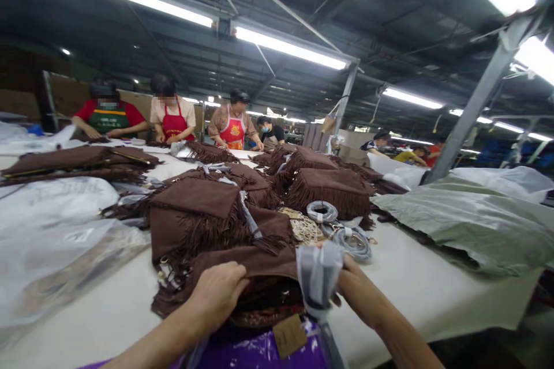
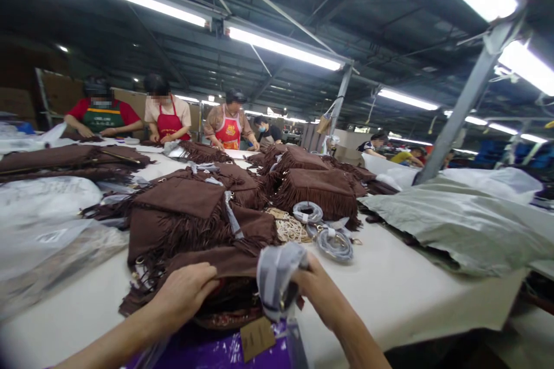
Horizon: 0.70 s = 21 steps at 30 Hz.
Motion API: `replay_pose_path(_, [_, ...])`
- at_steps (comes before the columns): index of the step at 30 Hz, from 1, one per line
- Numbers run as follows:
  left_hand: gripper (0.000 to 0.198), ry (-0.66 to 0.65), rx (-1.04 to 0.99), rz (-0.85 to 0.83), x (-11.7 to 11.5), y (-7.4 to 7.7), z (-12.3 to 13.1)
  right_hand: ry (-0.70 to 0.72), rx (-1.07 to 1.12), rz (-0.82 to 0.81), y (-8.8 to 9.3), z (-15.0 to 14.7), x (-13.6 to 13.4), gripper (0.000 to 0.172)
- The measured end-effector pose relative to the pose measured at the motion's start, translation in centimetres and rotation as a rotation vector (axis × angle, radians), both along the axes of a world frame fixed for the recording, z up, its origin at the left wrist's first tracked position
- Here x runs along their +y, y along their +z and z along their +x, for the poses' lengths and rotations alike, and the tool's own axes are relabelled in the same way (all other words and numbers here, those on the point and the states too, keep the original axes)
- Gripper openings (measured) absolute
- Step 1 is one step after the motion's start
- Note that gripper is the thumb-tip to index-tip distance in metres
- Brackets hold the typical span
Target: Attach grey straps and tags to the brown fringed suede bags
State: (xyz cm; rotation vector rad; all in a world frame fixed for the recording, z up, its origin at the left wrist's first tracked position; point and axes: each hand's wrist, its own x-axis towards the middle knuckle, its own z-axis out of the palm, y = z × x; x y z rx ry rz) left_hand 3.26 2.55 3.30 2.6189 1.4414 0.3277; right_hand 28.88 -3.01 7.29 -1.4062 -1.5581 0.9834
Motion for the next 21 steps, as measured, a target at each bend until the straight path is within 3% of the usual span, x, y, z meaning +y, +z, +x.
replay_pose_path(2, [0.024, -0.003, -0.114, -0.028, 0.9, 1.7, 0.2, 0.089, -0.008, -0.096, -0.7, -0.6, -1.6, 0.016])
replay_pose_path(4, [0.025, -0.019, -0.171, -0.014, 1.2, 3.0, 0.6, 0.148, -0.175, -0.075, -1.5, -2.1, -2.2, 0.011])
replay_pose_path(6, [0.024, -0.016, -0.158, 0.047, 1.1, 3.8, 1.2, 0.094, -0.233, -0.134, -2.2, -3.9, -1.8, 0.011])
replay_pose_path(11, [0.021, -0.001, -0.003, 0.176, -0.8, 4.2, 2.0, -0.053, -0.03, -0.528, -2.7, -6.5, 1.1, 0.015])
replay_pose_path(15, [0.018, -0.028, 0.07, 0.172, -1.6, 4.7, 2.0, -0.041, 0.052, -0.632, -2.3, -6.2, 2.1, 0.012])
replay_pose_path(18, [0.021, -0.017, -0.022, 0.11, -0.8, 5.2, 1.6, 0.028, 0.095, -0.68, -1.7, -4.6, 1.8, 0.005])
replay_pose_path(21, [0.022, -0.058, -0.162, 0.035, 0.4, 5.0, 1.2, 0.166, 0.044, -0.582, -1.3, -2.7, 1.0, 0.029])
